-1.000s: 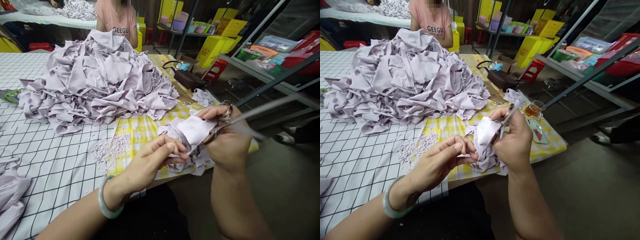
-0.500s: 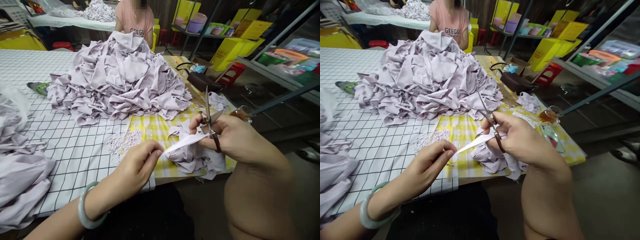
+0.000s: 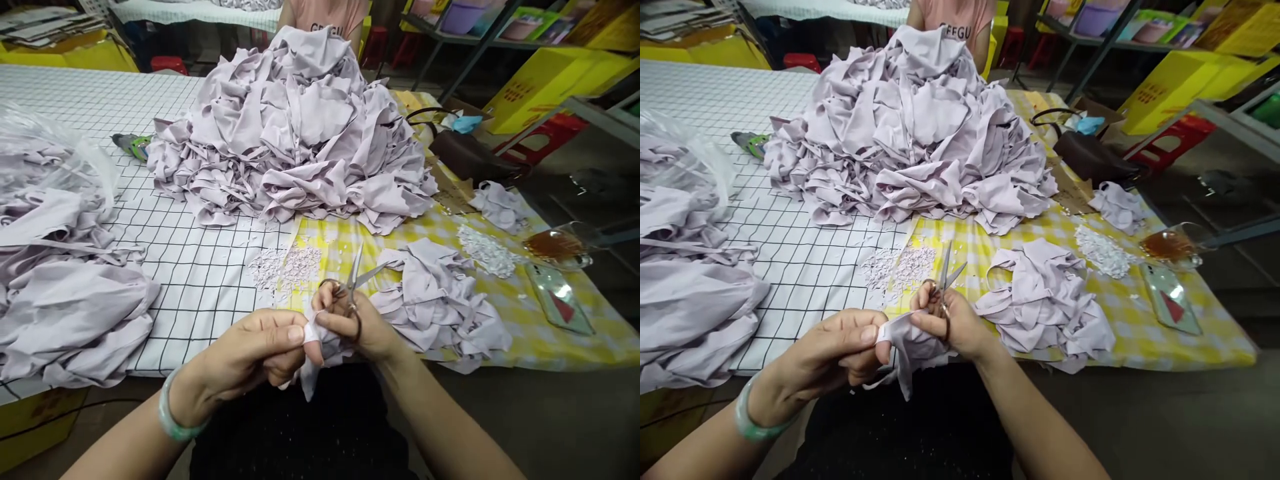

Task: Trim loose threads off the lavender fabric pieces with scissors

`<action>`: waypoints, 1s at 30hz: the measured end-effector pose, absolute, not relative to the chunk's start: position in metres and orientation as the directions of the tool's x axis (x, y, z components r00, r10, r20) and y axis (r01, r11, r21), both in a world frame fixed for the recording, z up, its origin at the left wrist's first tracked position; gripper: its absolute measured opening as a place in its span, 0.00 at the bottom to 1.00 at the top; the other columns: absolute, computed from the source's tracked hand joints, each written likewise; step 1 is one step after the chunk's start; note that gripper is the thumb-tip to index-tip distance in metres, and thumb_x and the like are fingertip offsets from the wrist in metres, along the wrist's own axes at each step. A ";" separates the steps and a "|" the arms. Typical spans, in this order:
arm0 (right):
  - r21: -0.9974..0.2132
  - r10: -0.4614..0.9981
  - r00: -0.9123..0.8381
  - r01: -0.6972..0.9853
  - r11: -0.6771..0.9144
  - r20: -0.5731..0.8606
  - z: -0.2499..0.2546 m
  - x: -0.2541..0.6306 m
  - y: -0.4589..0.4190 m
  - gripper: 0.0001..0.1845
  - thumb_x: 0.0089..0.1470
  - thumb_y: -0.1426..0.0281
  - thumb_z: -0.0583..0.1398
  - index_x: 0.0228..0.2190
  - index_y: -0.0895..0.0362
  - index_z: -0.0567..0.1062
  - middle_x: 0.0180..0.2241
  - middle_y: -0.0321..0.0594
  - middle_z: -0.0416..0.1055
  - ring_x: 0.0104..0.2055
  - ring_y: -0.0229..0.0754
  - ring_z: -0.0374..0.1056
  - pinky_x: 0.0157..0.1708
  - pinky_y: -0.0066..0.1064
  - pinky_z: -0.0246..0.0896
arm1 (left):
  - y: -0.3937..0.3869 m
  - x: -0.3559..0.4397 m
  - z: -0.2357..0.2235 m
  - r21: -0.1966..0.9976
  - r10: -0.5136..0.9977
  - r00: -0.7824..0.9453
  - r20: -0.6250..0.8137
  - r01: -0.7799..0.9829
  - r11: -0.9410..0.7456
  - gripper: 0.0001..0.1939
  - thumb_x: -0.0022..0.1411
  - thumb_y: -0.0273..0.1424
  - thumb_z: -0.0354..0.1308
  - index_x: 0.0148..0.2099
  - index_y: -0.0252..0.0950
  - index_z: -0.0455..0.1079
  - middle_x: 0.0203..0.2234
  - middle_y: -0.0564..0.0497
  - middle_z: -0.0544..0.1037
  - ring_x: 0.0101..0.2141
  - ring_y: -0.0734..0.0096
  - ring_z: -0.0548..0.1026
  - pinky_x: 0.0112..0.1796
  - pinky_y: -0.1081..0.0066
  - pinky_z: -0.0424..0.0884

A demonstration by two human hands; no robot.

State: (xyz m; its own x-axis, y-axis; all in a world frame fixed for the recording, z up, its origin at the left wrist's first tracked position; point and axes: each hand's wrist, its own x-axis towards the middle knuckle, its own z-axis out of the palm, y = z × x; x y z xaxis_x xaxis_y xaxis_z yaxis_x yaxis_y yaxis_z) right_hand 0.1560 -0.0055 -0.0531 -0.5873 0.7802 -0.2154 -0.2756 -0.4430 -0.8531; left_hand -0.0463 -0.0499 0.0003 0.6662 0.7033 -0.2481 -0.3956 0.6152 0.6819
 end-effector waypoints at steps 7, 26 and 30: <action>-0.807 0.730 -0.607 -0.235 -0.541 -0.313 -0.074 0.099 -0.066 0.27 0.46 0.49 0.71 0.29 0.54 0.65 0.24 0.30 0.63 0.24 0.34 0.58 0.25 0.27 0.54 | -0.059 -0.048 -0.005 0.925 0.943 0.315 -0.110 -0.314 0.213 0.16 0.71 0.36 0.54 0.34 0.34 0.75 0.38 0.46 0.70 0.33 0.71 0.69 0.36 0.69 0.68; -0.723 0.843 -0.535 0.604 0.335 -0.056 -0.053 0.149 -0.005 0.29 0.46 0.46 0.70 0.19 0.56 0.68 0.21 0.35 0.64 0.29 0.41 0.60 0.36 0.35 0.54 | -0.037 -0.036 -0.068 0.959 0.962 0.063 0.265 0.083 -0.270 0.13 0.75 0.28 0.46 0.37 0.38 0.67 0.40 0.47 0.65 0.49 0.63 0.61 0.51 0.64 0.62; -0.709 0.837 -0.545 0.606 0.361 -0.040 -0.053 0.151 -0.002 0.29 0.43 0.47 0.72 0.18 0.56 0.68 0.21 0.35 0.65 0.29 0.41 0.60 0.36 0.34 0.54 | -0.036 -0.036 -0.071 0.964 0.965 0.067 0.255 0.059 -0.259 0.12 0.75 0.29 0.46 0.38 0.38 0.67 0.43 0.47 0.64 0.49 0.63 0.62 0.51 0.64 0.63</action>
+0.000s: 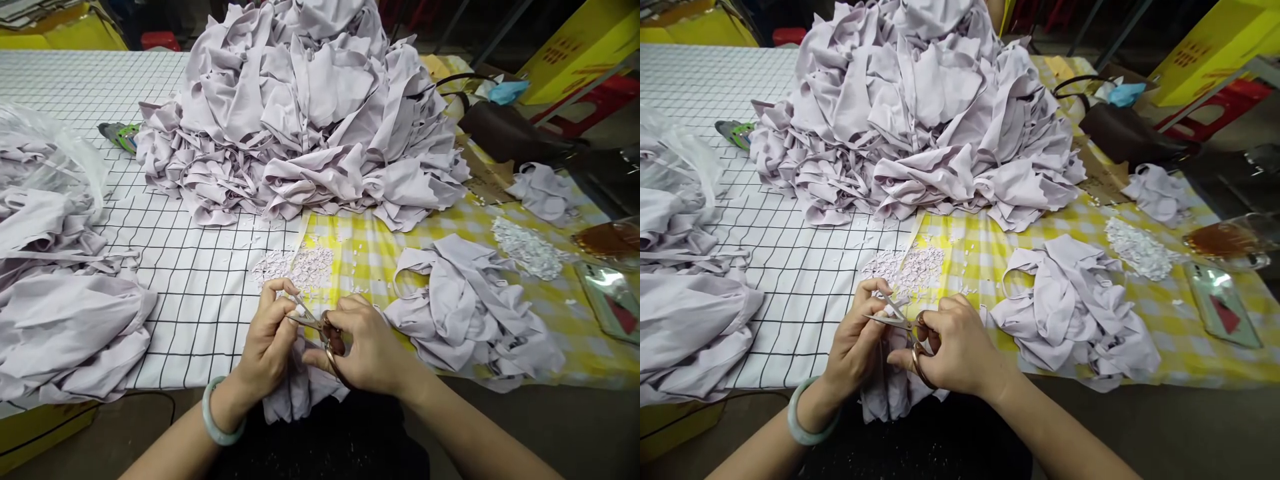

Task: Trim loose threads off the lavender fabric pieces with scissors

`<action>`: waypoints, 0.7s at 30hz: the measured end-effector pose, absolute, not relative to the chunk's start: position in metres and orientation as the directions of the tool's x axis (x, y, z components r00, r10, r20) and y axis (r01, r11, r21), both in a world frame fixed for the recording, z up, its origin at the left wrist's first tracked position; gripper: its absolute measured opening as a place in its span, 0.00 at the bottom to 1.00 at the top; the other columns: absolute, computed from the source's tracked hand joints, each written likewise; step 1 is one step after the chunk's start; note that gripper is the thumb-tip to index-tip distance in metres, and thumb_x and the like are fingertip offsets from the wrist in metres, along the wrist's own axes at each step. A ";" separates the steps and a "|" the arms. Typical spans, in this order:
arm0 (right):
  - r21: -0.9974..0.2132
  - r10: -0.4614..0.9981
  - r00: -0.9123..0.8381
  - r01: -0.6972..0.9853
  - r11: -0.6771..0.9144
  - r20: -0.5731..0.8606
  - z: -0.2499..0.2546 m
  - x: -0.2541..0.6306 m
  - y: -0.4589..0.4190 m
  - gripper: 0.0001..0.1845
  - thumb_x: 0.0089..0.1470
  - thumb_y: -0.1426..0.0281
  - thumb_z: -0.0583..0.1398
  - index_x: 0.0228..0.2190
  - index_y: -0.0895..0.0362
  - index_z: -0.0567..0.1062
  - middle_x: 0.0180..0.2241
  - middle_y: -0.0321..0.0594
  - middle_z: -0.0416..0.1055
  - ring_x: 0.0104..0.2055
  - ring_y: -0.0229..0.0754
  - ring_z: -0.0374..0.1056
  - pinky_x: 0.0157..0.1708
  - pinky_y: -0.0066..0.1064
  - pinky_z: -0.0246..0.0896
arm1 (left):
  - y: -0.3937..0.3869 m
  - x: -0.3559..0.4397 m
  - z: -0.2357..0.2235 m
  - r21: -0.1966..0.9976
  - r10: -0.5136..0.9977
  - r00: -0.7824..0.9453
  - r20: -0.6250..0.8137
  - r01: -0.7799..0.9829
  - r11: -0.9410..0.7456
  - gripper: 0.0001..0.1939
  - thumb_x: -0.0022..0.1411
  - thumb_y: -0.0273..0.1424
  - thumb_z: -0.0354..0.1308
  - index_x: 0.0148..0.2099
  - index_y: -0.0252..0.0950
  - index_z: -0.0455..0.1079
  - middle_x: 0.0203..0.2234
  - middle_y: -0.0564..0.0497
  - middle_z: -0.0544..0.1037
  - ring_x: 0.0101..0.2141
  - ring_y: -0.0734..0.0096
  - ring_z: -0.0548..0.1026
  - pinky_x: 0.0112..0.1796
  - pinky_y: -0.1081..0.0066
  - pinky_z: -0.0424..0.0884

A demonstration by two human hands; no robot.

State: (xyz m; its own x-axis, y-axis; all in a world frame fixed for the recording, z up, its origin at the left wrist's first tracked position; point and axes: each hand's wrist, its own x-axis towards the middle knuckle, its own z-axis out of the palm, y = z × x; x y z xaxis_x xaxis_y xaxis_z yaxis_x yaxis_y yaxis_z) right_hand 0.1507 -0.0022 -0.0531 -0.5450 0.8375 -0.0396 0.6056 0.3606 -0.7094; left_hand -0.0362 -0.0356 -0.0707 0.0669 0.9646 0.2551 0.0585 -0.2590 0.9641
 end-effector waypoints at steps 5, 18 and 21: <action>-0.713 0.836 -0.549 0.581 0.392 0.012 -0.053 0.150 0.000 0.30 0.44 0.47 0.72 0.17 0.56 0.67 0.20 0.33 0.64 0.26 0.38 0.60 0.35 0.33 0.53 | -0.036 -0.034 -0.075 0.970 0.968 0.080 0.238 0.032 -0.241 0.11 0.75 0.30 0.46 0.39 0.39 0.66 0.45 0.47 0.63 0.49 0.62 0.61 0.52 0.62 0.62; -0.703 0.848 -0.526 0.580 0.413 0.064 -0.059 0.154 -0.001 0.29 0.54 0.50 0.65 0.16 0.57 0.68 0.17 0.33 0.62 0.23 0.35 0.57 0.30 0.30 0.50 | -0.032 -0.032 -0.072 0.951 0.949 0.138 0.285 0.082 -0.298 0.11 0.75 0.27 0.46 0.39 0.39 0.67 0.39 0.48 0.66 0.49 0.64 0.61 0.51 0.64 0.62; -0.681 0.856 -0.515 0.610 0.404 0.046 -0.063 0.159 -0.001 0.28 0.55 0.51 0.66 0.15 0.57 0.68 0.17 0.32 0.61 0.23 0.35 0.57 0.29 0.29 0.50 | -0.029 -0.030 -0.072 0.951 0.948 0.159 0.275 0.098 -0.293 0.12 0.75 0.26 0.45 0.39 0.38 0.66 0.40 0.48 0.65 0.49 0.65 0.61 0.50 0.65 0.62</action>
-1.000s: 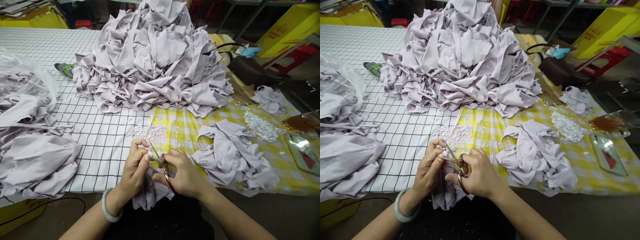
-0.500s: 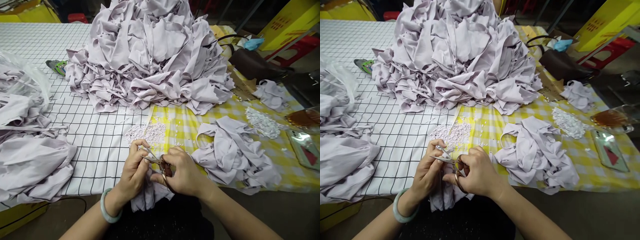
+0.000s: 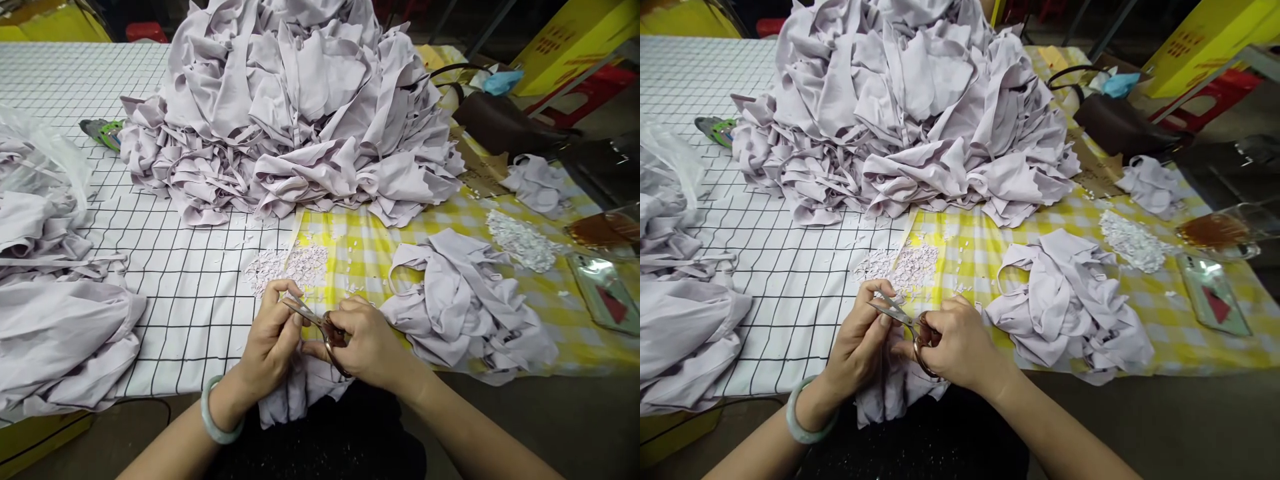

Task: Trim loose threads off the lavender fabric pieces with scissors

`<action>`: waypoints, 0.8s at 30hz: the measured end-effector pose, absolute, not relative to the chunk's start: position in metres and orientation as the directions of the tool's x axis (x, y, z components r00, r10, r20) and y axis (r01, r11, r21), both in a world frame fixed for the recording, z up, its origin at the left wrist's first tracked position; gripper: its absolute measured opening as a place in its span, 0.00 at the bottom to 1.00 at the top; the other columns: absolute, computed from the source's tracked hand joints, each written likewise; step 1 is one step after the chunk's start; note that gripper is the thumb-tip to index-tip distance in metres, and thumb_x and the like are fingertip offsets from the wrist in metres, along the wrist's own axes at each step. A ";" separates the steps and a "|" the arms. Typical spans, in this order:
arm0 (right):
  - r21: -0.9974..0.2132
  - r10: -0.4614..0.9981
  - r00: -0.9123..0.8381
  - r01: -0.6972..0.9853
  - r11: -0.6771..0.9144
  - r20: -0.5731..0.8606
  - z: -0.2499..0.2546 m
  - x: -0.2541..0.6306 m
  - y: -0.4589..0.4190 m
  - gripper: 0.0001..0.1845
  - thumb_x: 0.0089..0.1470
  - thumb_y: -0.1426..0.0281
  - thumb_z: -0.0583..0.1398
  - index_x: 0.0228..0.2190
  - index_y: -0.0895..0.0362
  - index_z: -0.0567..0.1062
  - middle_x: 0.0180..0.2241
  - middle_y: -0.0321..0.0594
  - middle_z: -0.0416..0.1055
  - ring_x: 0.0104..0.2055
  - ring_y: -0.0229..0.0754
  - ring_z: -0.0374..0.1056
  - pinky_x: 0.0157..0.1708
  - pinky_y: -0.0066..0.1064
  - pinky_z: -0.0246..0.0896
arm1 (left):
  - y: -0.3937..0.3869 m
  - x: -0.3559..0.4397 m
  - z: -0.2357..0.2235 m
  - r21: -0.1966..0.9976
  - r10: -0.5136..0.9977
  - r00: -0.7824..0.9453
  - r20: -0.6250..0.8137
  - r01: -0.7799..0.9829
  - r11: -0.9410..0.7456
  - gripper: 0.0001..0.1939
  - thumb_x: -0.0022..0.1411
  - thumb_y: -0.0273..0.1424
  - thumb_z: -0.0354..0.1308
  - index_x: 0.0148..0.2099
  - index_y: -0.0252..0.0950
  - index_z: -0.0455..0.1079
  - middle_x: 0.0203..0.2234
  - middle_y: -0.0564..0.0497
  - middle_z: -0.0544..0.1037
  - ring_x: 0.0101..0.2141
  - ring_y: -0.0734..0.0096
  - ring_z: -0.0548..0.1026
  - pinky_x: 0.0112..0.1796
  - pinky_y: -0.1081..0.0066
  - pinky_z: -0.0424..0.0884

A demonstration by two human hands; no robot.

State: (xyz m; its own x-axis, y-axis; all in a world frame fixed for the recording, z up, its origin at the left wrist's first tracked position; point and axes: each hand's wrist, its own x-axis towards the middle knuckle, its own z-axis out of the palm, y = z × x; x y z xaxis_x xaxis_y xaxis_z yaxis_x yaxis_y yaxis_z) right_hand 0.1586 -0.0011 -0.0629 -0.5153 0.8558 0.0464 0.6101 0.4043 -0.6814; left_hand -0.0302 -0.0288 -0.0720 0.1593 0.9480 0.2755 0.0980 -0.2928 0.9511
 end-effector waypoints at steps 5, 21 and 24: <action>-0.672 0.897 -0.438 0.681 0.291 -0.056 -0.075 0.166 -0.001 0.31 0.55 0.50 0.65 0.13 0.57 0.65 0.16 0.31 0.57 0.21 0.34 0.55 0.26 0.29 0.49 | -0.021 -0.025 -0.079 0.944 0.941 0.219 0.260 0.148 -0.295 0.11 0.74 0.25 0.46 0.38 0.38 0.65 0.39 0.48 0.66 0.49 0.64 0.62 0.50 0.64 0.63; -0.804 0.723 -0.688 0.393 0.446 0.065 -0.090 0.210 -0.040 0.10 0.55 0.74 0.65 0.33 0.53 0.67 0.41 0.44 0.74 0.55 0.53 0.66 0.52 0.47 0.66 | -0.037 -0.131 -0.060 0.978 0.982 -0.170 0.079 0.204 -0.043 0.15 0.71 0.35 0.53 0.32 0.36 0.72 0.40 0.44 0.71 0.34 0.67 0.69 0.32 0.66 0.69; -0.775 0.780 -0.615 0.435 0.459 0.118 -0.102 0.212 -0.044 0.10 0.53 0.79 0.61 0.31 0.54 0.67 0.35 0.43 0.72 0.43 0.48 0.69 0.42 0.39 0.67 | -0.041 -0.158 -0.067 0.877 0.961 -0.251 0.113 0.480 0.022 0.13 0.67 0.35 0.58 0.30 0.36 0.70 0.39 0.44 0.71 0.38 0.62 0.70 0.39 0.63 0.69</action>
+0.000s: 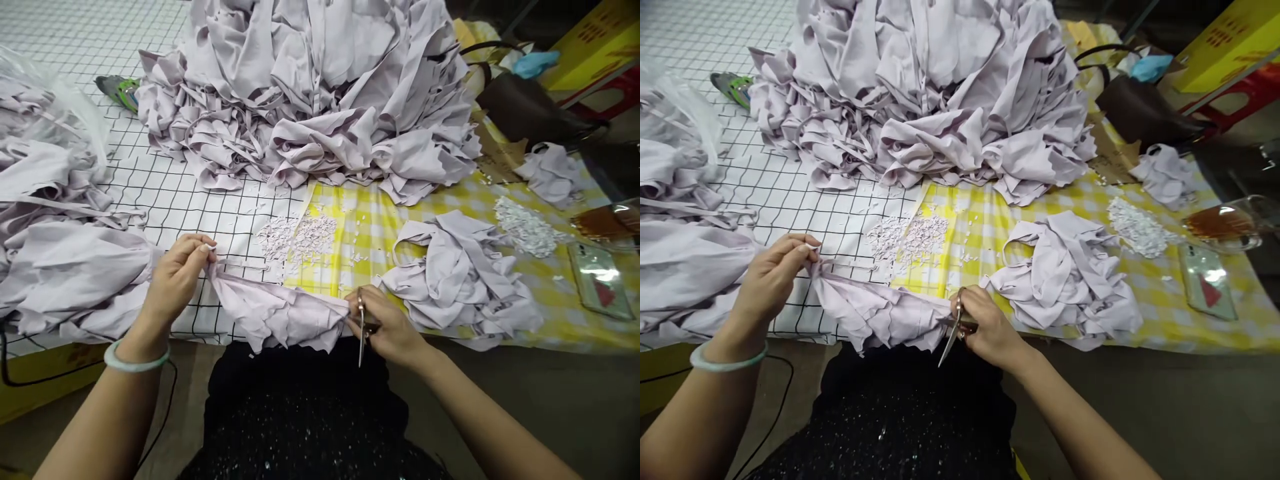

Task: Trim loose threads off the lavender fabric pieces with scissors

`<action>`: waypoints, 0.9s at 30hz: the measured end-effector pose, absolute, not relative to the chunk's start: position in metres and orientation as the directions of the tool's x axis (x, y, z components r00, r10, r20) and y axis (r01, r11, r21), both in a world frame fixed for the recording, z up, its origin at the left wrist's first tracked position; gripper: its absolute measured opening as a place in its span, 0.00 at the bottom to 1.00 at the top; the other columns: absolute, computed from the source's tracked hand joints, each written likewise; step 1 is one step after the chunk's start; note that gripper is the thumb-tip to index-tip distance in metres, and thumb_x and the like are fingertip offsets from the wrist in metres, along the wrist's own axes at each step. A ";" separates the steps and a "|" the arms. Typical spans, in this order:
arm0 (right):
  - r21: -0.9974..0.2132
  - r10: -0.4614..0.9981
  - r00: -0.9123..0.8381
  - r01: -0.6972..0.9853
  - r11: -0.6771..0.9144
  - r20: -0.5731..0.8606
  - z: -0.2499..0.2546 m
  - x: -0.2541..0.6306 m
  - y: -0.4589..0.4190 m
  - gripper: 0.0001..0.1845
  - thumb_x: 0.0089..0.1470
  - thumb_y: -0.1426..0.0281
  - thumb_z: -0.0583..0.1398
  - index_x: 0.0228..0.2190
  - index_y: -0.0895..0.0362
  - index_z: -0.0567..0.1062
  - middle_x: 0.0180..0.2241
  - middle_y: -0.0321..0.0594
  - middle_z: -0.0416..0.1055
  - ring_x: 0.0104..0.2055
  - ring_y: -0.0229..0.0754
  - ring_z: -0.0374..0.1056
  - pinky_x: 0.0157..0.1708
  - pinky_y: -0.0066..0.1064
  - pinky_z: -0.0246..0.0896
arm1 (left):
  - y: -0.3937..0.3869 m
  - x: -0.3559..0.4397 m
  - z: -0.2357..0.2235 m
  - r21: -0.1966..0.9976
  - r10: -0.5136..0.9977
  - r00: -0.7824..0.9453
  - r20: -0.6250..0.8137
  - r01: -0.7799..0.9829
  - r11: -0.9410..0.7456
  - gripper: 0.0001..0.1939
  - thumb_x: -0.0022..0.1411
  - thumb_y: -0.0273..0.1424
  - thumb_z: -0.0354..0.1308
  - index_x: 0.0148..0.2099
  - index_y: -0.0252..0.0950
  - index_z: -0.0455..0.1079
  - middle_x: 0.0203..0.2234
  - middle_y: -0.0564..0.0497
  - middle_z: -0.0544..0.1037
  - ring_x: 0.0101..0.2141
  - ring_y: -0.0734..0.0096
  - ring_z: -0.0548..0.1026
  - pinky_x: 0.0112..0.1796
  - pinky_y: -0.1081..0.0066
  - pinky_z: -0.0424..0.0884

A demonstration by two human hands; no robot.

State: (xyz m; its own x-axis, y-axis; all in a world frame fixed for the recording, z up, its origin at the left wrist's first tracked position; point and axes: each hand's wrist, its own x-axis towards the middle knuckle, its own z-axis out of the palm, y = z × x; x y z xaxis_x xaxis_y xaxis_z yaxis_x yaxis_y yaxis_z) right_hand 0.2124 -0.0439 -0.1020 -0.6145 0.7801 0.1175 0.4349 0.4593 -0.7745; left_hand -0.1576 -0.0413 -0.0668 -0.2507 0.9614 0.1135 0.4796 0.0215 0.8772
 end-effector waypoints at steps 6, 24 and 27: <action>-0.843 0.916 -0.396 0.472 0.260 0.061 -0.086 0.198 -0.046 0.07 0.57 0.72 0.61 0.31 0.54 0.66 0.31 0.38 0.70 0.31 0.40 0.68 0.31 0.31 0.64 | -0.092 -0.103 -0.047 0.909 0.984 -0.124 0.127 0.412 -0.066 0.11 0.68 0.36 0.60 0.32 0.37 0.69 0.28 0.51 0.68 0.33 0.66 0.67 0.36 0.66 0.67; -0.986 0.809 -0.575 0.025 0.164 0.120 -0.053 0.121 -0.032 0.14 0.53 0.67 0.66 0.36 0.52 0.65 0.46 0.42 0.73 0.50 0.46 0.70 0.52 0.41 0.66 | -0.099 -0.077 -0.018 0.959 0.956 0.261 -0.131 0.277 0.056 0.12 0.71 0.34 0.54 0.41 0.36 0.77 0.36 0.45 0.77 0.38 0.65 0.74 0.42 0.66 0.72; -0.996 0.711 -0.702 0.020 0.083 0.045 -0.053 0.093 -0.027 0.10 0.52 0.70 0.64 0.34 0.53 0.67 0.37 0.37 0.72 0.39 0.41 0.71 0.43 0.34 0.69 | -0.100 -0.100 -0.001 0.871 0.979 0.197 0.055 0.470 -0.144 0.11 0.70 0.28 0.53 0.41 0.37 0.77 0.36 0.45 0.76 0.38 0.66 0.74 0.40 0.69 0.72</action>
